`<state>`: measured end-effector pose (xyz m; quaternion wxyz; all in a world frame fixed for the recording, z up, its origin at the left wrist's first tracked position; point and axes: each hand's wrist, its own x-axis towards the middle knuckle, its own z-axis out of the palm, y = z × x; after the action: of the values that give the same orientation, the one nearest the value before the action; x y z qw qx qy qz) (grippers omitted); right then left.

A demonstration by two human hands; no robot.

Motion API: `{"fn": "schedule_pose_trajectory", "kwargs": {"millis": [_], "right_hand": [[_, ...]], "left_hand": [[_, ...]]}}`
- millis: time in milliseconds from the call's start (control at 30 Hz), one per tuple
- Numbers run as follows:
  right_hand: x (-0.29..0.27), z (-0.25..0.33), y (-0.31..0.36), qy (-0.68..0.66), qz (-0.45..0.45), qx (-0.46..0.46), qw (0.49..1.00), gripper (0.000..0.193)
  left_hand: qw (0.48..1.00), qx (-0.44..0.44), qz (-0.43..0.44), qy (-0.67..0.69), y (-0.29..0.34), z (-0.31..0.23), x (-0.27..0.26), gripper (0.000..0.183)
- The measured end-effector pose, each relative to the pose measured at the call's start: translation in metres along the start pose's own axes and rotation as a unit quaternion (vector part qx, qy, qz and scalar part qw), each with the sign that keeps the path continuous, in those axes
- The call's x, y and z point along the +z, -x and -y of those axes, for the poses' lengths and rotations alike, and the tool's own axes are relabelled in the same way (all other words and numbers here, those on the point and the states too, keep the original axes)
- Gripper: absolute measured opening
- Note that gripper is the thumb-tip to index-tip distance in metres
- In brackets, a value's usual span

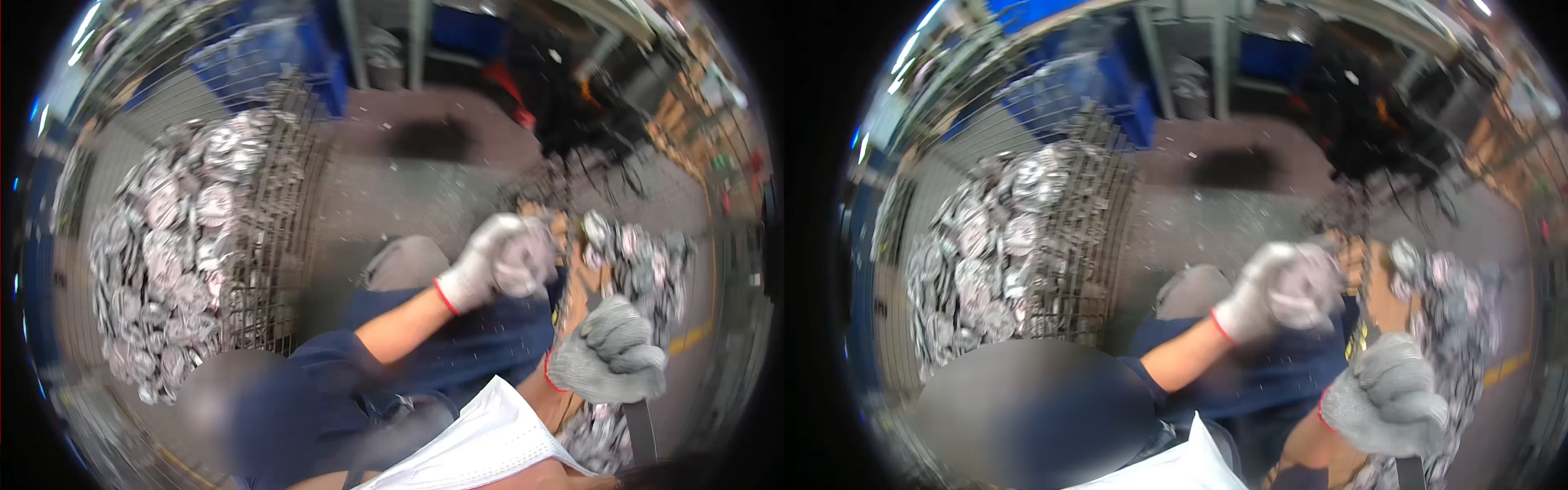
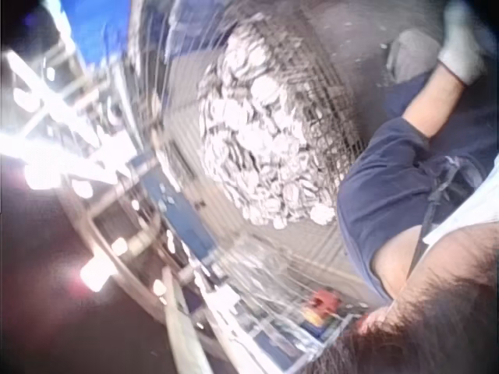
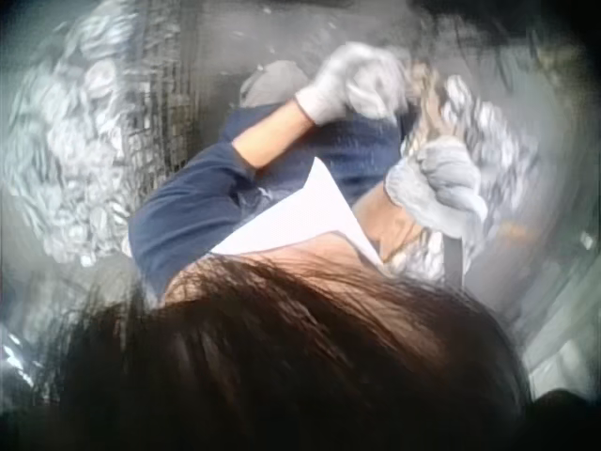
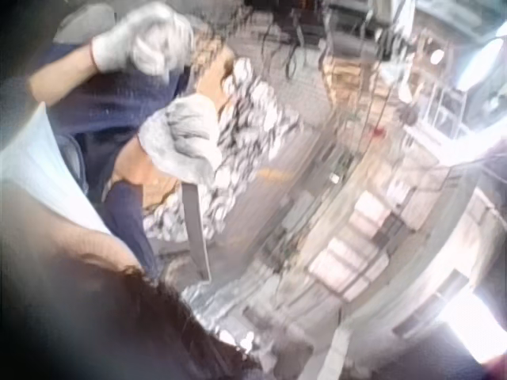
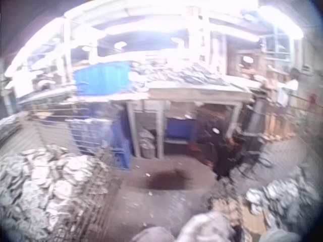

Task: Using a handheld scraping tool to remove burrs and excess material from circular metal castings.

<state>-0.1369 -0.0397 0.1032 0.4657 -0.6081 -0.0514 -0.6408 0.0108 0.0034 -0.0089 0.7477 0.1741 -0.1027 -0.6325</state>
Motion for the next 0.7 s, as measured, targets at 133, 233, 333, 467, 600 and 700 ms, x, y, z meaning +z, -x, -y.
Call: {"fn": "schedule_pose_trajectory", "kwargs": {"millis": [133,233,333,467,600,700], "right_hand": [[-0.027,0.033,-0.001,-0.086,-0.136,0.014,0.987,0.059],[-0.039,0.035,-0.003,-0.039,-0.157,0.068,0.984,0.058],[-0.048,0.034,-0.004,-0.080,-0.118,0.086,0.986,0.059],[-0.059,0.035,-0.003,-0.152,-0.111,0.113,0.976,0.060],[-0.061,0.034,0.000,-0.160,-0.145,0.122,0.969,0.061],[-0.068,0.031,0.010,-0.107,-0.250,0.137,0.953,0.057]], "left_hand": [[0.980,-0.070,0.096,0.158,0.002,-0.007,-0.005,0.080],[0.962,-0.084,0.176,0.191,0.007,-0.004,-0.007,0.088],[0.967,-0.088,0.187,0.152,0.011,-0.001,-0.007,0.096],[0.954,-0.108,0.214,0.180,0.008,-0.002,-0.005,0.097],[0.946,-0.103,0.240,0.190,0.008,0.002,-0.001,0.093],[0.977,-0.060,0.132,0.156,0.012,-0.001,-0.005,0.090]]}}
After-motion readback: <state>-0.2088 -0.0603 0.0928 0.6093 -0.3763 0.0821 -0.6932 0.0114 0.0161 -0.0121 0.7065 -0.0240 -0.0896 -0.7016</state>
